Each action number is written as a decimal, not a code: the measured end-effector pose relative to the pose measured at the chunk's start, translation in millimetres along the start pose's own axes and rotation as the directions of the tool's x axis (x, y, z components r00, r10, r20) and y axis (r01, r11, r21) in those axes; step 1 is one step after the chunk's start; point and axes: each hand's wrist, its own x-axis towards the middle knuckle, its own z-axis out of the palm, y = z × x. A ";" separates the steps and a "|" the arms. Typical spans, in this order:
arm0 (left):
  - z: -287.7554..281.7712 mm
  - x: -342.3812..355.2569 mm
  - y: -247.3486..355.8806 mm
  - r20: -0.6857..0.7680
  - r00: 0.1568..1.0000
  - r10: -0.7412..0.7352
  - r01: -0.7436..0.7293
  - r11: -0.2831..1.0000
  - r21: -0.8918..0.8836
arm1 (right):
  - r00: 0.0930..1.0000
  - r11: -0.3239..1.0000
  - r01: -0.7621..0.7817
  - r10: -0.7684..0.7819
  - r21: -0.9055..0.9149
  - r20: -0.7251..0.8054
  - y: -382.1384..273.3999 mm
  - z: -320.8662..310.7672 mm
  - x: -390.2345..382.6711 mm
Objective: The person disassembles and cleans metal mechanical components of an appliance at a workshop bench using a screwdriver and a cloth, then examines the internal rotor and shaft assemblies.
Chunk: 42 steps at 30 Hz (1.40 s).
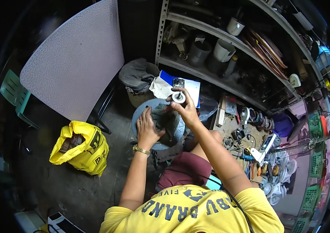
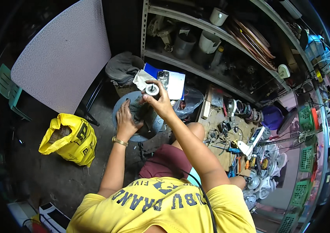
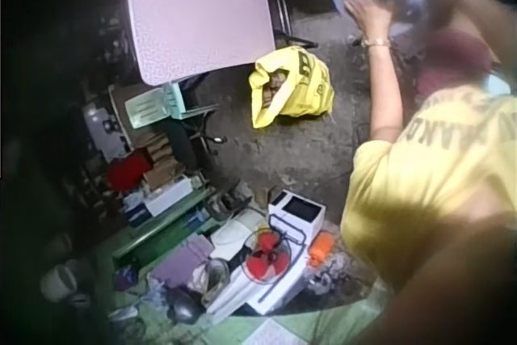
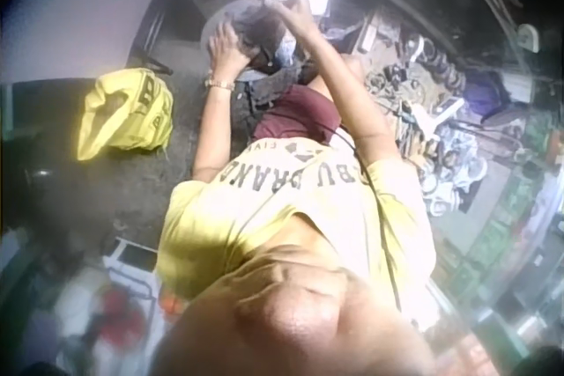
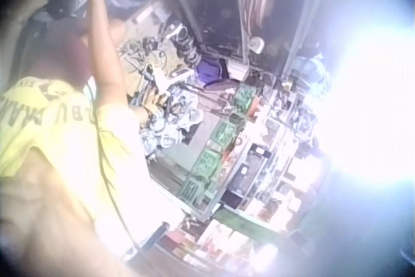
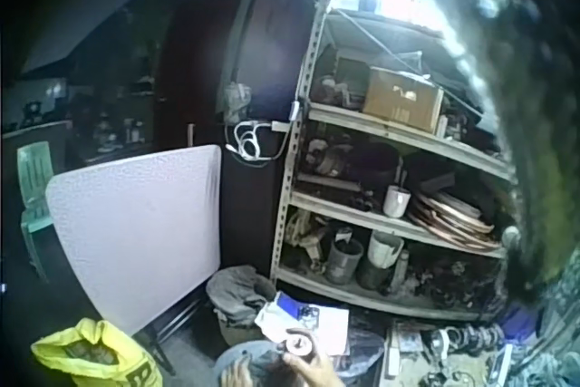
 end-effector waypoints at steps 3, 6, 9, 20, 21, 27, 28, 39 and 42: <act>7.9 3.5 5.8 -0.027 0.997 0.066 -0.066 0.998 0.000 | 0.996 0.994 -0.055 0.049 -0.093 -0.071 -7.6 -8.9 7.8; 4.0 -5.4 -9.9 -0.044 0.998 0.046 -0.044 0.997 0.064 | 0.958 0.866 0.179 -0.261 -0.468 -0.116 -87.6 28.4 23.3; -8.6 -4.5 -9.0 0.020 1.000 -0.006 0.004 0.998 0.068 | 0.665 0.343 0.573 -0.725 -0.744 0.178 -191.7 35.2 23.0; -1.3 -4.4 -7.2 0.021 1.000 0.023 -0.023 1.000 0.005 | 0.993 0.894 0.070 -0.103 -0.443 -0.050 16.7 3.6 0.0; -6.7 -2.7 -4.8 0.024 1.000 -0.016 0.016 1.000 0.003 | 0.995 0.887 0.087 -0.104 -0.454 -0.012 13.5 10.0 3.5; 2.7 3.3 6.4 -0.012 0.998 0.056 -0.056 0.998 0.017 | 0.997 0.994 0.063 -0.067 -0.091 -0.046 1.8 -10.2 9.2; 5.1 5.1 8.8 -0.005 0.999 0.049 -0.049 0.998 0.026 | 0.995 0.987 0.016 -0.032 -0.162 -0.098 -1.6 -16.3 9.4; -4.6 5.5 3.5 -0.015 1.000 0.014 -0.014 1.000 0.009 | 0.757 0.380 0.491 -0.631 -0.784 0.168 -145.0 2.5 10.8; 8.1 14.4 26.5 -0.004 1.000 0.029 -0.029 0.997 -0.070 | 0.970 0.883 0.079 -0.175 -0.463 -0.168 37.8 -48.8 6.5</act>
